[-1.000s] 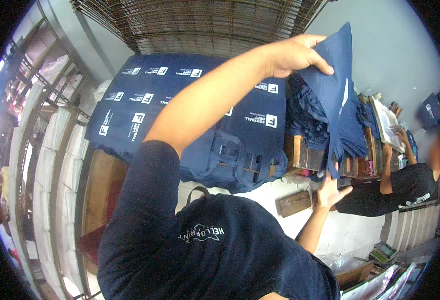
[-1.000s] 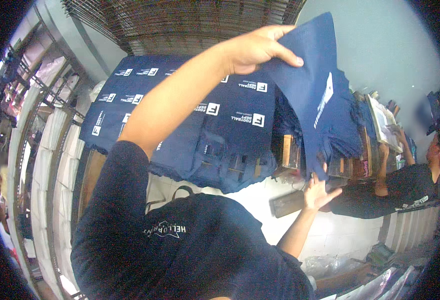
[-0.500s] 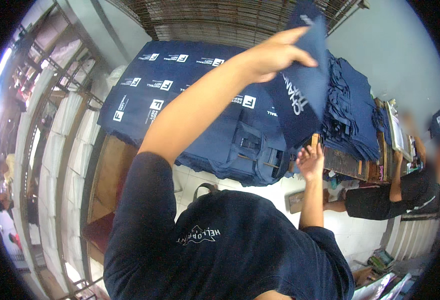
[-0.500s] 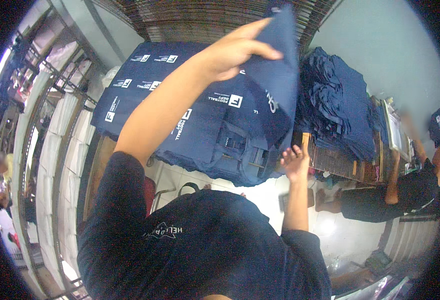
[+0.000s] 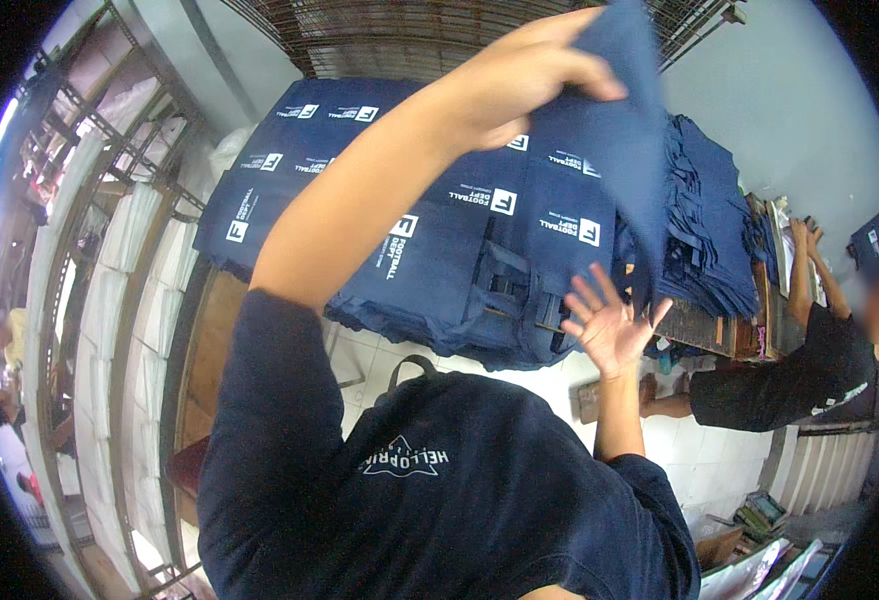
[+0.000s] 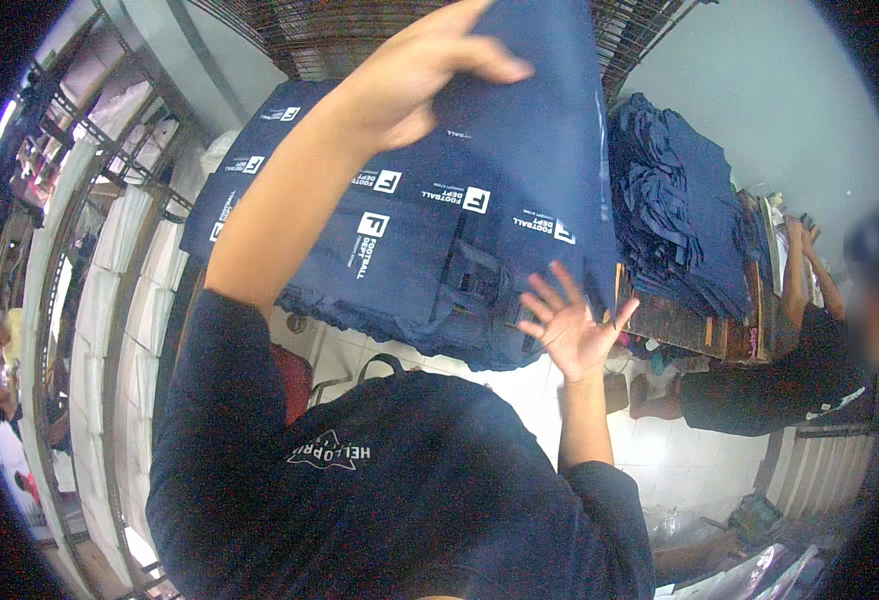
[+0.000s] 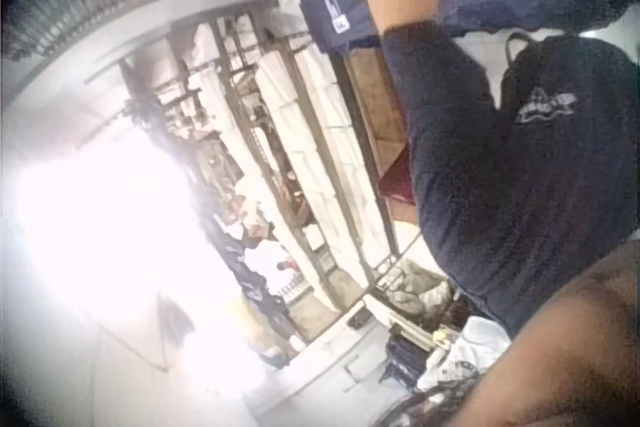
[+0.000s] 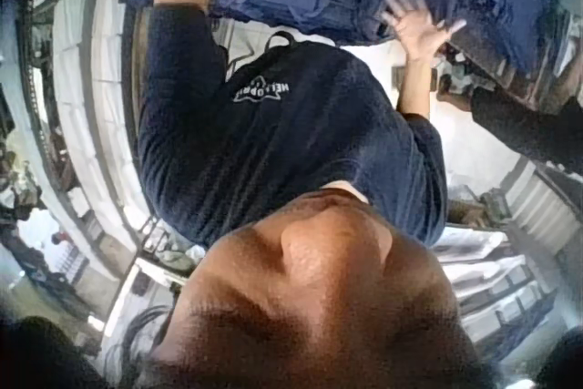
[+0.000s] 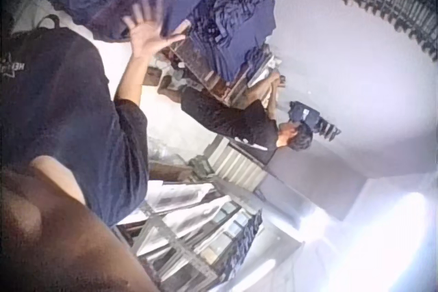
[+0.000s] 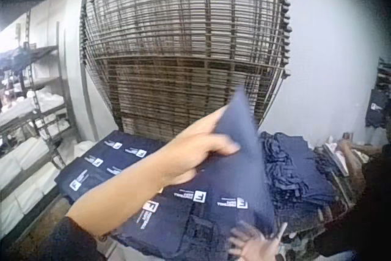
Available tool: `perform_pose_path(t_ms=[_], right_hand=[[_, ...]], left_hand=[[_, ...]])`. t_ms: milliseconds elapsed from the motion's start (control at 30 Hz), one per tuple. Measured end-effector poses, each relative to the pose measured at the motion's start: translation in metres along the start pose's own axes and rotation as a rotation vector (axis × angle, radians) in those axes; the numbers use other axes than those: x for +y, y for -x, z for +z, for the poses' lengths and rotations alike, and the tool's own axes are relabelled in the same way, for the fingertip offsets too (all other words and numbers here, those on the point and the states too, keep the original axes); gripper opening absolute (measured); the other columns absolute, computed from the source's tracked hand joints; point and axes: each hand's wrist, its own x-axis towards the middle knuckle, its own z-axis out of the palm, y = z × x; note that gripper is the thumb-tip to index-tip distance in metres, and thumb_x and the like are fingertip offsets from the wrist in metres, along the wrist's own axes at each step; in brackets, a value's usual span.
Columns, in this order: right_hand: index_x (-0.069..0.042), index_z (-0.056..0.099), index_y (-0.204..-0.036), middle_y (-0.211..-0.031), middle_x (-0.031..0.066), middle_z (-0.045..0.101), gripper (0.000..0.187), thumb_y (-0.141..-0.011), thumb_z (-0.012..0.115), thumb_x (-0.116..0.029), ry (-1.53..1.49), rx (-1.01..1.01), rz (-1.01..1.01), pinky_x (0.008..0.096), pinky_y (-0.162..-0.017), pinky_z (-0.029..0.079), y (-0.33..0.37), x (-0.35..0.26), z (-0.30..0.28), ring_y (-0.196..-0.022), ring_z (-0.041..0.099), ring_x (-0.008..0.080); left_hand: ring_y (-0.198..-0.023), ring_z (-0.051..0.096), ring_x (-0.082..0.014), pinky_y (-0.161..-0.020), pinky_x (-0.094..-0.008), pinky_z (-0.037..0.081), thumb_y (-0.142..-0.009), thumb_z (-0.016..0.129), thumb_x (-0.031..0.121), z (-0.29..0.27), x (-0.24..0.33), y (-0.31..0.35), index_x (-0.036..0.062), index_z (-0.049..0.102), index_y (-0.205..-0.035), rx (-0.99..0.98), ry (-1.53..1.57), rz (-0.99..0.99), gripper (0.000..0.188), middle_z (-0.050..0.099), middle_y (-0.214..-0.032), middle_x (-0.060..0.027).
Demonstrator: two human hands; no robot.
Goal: The person repeatedly picks up folded blue tote bags from a pile and places them onto a metal drying rack, stacking them in neat rows. A coworker is visible across the table also handling similar bags.
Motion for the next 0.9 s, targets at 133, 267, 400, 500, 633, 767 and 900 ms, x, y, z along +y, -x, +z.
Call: perform_pose_path(t_ms=[133,267,400,500,633,767,900], right_hand=[[-0.01,0.05,-0.111,-0.111,0.0107,0.055,0.042,-0.082,0.057,-0.039,0.212,0.444,-0.213,0.0471,-0.068,0.05,0.007,-0.02,-0.042,-0.091,0.057,0.0297],[-0.015,0.051,-0.091,-0.089,0.0,0.058,0.018,-0.078,0.063,-0.015,0.78,0.805,-0.148,0.0317,-0.052,0.047,0.004,-0.009,-0.073,-0.076,0.057,0.0167],[-0.015,0.049,-0.088,-0.078,-0.0045,0.051,0.025,-0.073,0.07,-0.018,1.004,0.989,0.006,0.028,-0.051,0.039,0.021,0.027,-0.14,-0.074,0.052,0.012],[-0.015,0.049,-0.086,-0.075,-0.006,0.048,0.025,-0.073,0.071,-0.017,1.026,1.09,0.058,0.0297,-0.054,0.038,0.018,0.043,-0.136,-0.072,0.048,0.0103],[-0.016,0.048,-0.084,-0.079,-0.0043,0.048,0.022,-0.074,0.068,-0.021,1.088,1.076,0.099,0.0266,-0.049,0.035,0.018,0.048,-0.131,-0.072,0.047,0.0104],[-0.012,0.05,-0.083,-0.074,-0.004,0.048,0.02,-0.075,0.068,-0.015,1.057,1.177,0.048,0.0266,-0.049,0.034,0.013,0.051,-0.118,-0.064,0.044,0.0078],[-0.009,0.053,-0.081,-0.072,-0.0031,0.049,0.014,-0.076,0.066,-0.01,1.114,1.14,-0.09,0.024,-0.054,0.034,0.021,0.06,-0.14,-0.064,0.044,0.0068]], left_hand=[[-0.096,0.056,-0.0159,-0.085,-0.028,0.045,-0.062,0.049,-0.003,-0.048,-0.039,0.085,0.0028,0.039,-0.131,0.368,-0.11,-0.112,0.07,0.057,-0.109,-0.0089],[-0.097,0.055,-0.0193,-0.081,-0.0285,0.045,-0.068,0.06,-0.003,-0.106,-0.179,0.191,0.002,0.034,-0.134,0.626,-0.588,-0.141,0.071,0.055,-0.114,-0.0153],[-0.063,0.056,-0.0208,-0.061,-0.0335,0.047,-0.067,0.07,0.008,-0.096,-0.245,0.245,0.0068,0.044,-0.127,0.752,-0.934,-0.514,0.065,0.059,-0.082,-0.014],[-0.065,0.059,-0.0262,-0.062,-0.0364,0.048,-0.067,0.071,0.01,-0.098,-0.264,0.266,0.007,0.052,-0.116,0.772,-1.026,-0.478,0.053,0.06,-0.083,-0.0158],[-0.068,0.06,-0.0297,-0.064,-0.0383,0.048,-0.068,0.071,0.013,-0.099,-0.261,0.272,0.0048,0.06,-0.104,0.758,-1.063,-0.486,0.039,0.06,-0.085,-0.0167],[-0.07,0.06,-0.0308,-0.064,-0.0386,0.048,-0.069,0.07,0.013,-0.1,-0.256,0.269,0.0034,0.062,-0.1,0.702,-1.112,-0.489,0.033,0.06,-0.086,-0.017],[-0.064,0.057,-0.0268,-0.059,-0.0366,0.047,-0.069,0.07,0.014,-0.103,-0.258,0.271,0.0034,0.062,-0.099,0.668,-1.2,-0.43,0.033,0.059,-0.08,-0.0141]])
